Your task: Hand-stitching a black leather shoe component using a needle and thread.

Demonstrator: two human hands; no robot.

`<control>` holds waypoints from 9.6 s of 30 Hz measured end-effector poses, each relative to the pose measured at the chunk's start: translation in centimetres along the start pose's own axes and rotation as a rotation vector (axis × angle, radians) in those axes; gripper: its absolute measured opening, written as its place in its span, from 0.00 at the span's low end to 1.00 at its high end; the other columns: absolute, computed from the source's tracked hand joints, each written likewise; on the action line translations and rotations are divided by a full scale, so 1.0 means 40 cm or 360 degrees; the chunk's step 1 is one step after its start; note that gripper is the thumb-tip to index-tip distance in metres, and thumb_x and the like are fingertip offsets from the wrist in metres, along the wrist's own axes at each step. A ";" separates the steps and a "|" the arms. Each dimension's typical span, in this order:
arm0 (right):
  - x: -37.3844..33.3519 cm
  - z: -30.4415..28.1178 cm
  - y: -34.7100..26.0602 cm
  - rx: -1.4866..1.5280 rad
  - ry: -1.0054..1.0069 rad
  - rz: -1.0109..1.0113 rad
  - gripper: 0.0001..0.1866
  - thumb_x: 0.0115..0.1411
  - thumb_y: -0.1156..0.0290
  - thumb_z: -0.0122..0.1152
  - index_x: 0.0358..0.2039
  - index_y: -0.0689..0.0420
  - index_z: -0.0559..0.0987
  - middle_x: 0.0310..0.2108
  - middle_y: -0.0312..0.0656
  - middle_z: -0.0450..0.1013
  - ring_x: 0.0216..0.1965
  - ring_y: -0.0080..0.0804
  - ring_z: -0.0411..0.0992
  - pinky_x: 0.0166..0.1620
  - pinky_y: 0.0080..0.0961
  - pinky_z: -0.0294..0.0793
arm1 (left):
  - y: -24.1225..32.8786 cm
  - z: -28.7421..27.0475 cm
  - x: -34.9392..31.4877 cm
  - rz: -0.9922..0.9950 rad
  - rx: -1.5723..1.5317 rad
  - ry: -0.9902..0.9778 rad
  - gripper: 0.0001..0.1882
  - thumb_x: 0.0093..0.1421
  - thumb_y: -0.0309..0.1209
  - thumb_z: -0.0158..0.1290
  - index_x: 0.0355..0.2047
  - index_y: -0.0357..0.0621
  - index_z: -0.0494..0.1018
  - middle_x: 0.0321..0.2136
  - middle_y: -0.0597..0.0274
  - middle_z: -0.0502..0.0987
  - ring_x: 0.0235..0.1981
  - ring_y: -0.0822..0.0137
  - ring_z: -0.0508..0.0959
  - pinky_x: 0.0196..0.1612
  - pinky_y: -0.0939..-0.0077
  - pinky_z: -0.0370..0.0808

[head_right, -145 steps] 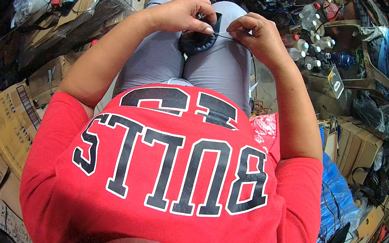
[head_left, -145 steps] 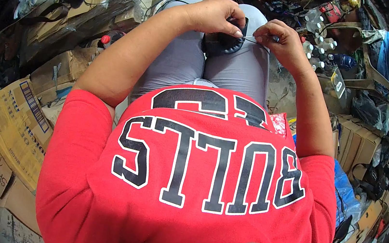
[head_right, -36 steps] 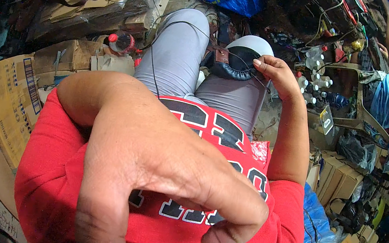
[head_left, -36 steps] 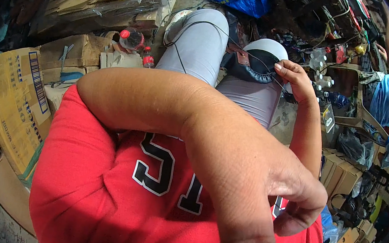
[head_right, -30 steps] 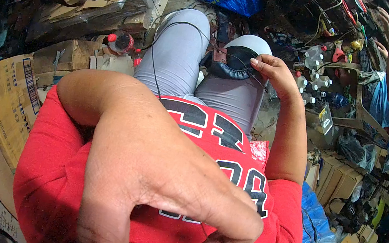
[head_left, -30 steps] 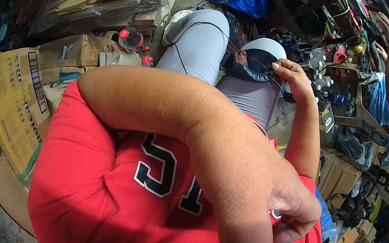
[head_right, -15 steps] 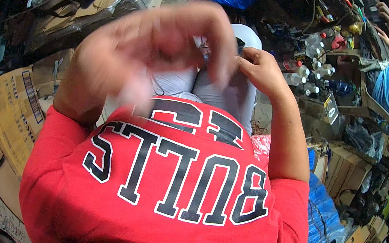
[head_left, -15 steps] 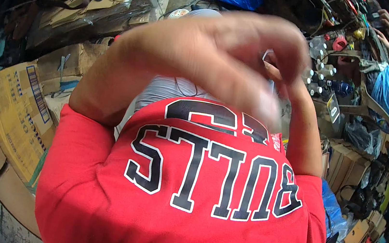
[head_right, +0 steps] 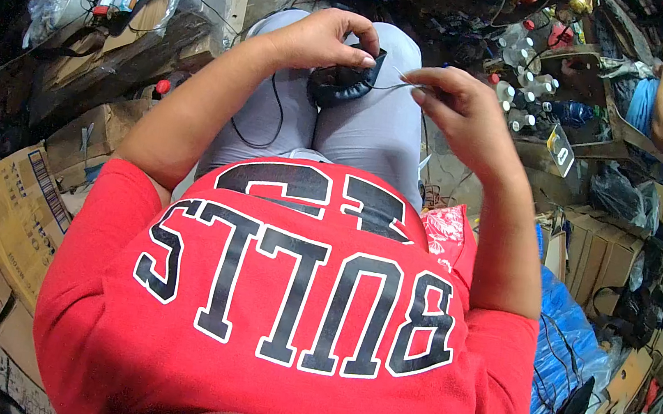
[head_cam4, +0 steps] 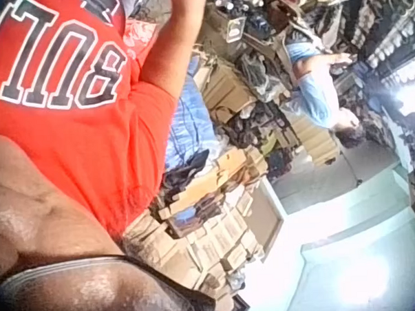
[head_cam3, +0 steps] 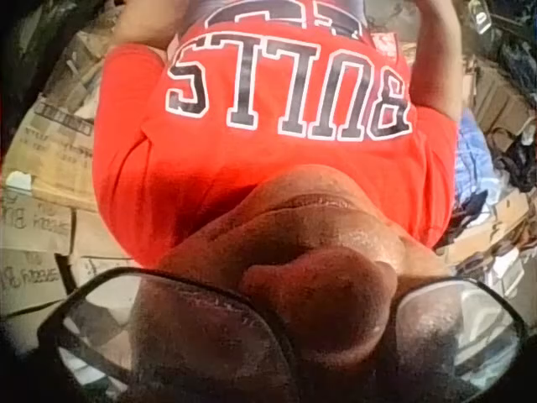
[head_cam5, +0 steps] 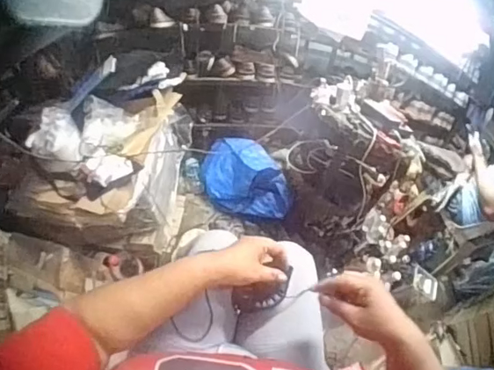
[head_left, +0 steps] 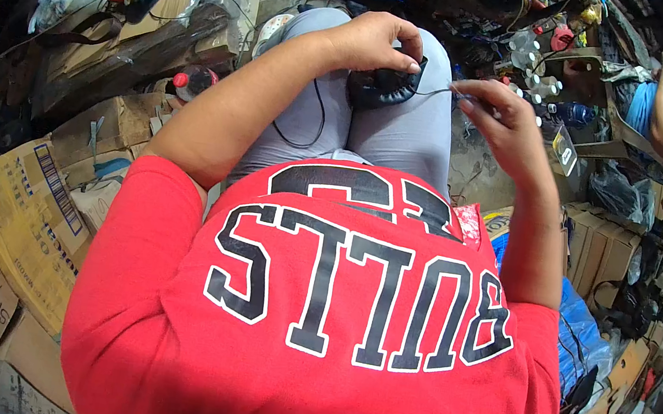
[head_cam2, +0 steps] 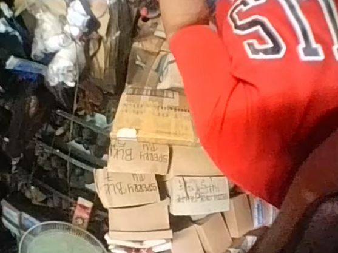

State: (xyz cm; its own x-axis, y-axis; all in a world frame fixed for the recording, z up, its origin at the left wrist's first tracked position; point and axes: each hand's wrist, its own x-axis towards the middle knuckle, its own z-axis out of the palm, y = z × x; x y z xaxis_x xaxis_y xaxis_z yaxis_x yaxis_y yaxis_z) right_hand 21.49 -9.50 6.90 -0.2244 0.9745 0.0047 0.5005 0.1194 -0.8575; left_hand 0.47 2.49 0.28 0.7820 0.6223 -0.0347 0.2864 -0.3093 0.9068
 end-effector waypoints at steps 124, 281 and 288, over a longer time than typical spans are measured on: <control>0.073 0.068 0.139 0.0143 -0.0269 0.0296 0.11 0.55 0.74 0.58 0.39 0.50 0.81 0.31 0.31 0.67 0.34 0.19 0.65 0.40 0.15 0.65 | -0.049 0.019 -0.057 0.0439 0.0378 0.0226 0.09 0.49 0.24 0.57 0.31 0.50 0.80 0.21 0.64 0.66 0.29 0.66 0.67 0.34 0.75 0.66; 0.004 -0.070 0.184 0.0041 0.0196 0.0430 0.09 0.54 0.65 0.62 0.29 0.56 0.78 0.20 0.31 0.69 0.24 0.16 0.63 0.31 0.18 0.65 | -0.048 -0.216 -0.320 -0.0208 0.0292 0.0558 0.04 0.57 0.29 0.52 0.30 0.43 0.73 0.23 0.64 0.72 0.26 0.73 0.71 0.32 0.79 0.68; 0.170 0.068 0.025 0.1701 0.0201 -0.0231 0.11 0.61 0.64 0.53 0.36 0.59 0.75 0.34 0.40 0.74 0.35 0.26 0.71 0.45 0.26 0.70 | 0.202 -0.123 -0.159 0.0684 -0.0801 0.0313 0.07 0.60 0.31 0.51 0.29 0.40 0.73 0.26 0.61 0.76 0.34 0.70 0.76 0.45 0.75 0.72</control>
State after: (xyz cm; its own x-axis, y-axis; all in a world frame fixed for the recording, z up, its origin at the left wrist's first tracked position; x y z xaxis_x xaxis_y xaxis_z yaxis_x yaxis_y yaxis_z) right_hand 18.17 -3.25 4.68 -0.1045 0.9843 0.1424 -0.5246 0.0670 -0.8487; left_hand -4.90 -0.42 9.89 0.6400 0.6528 0.4053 -0.3557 -0.2159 0.9093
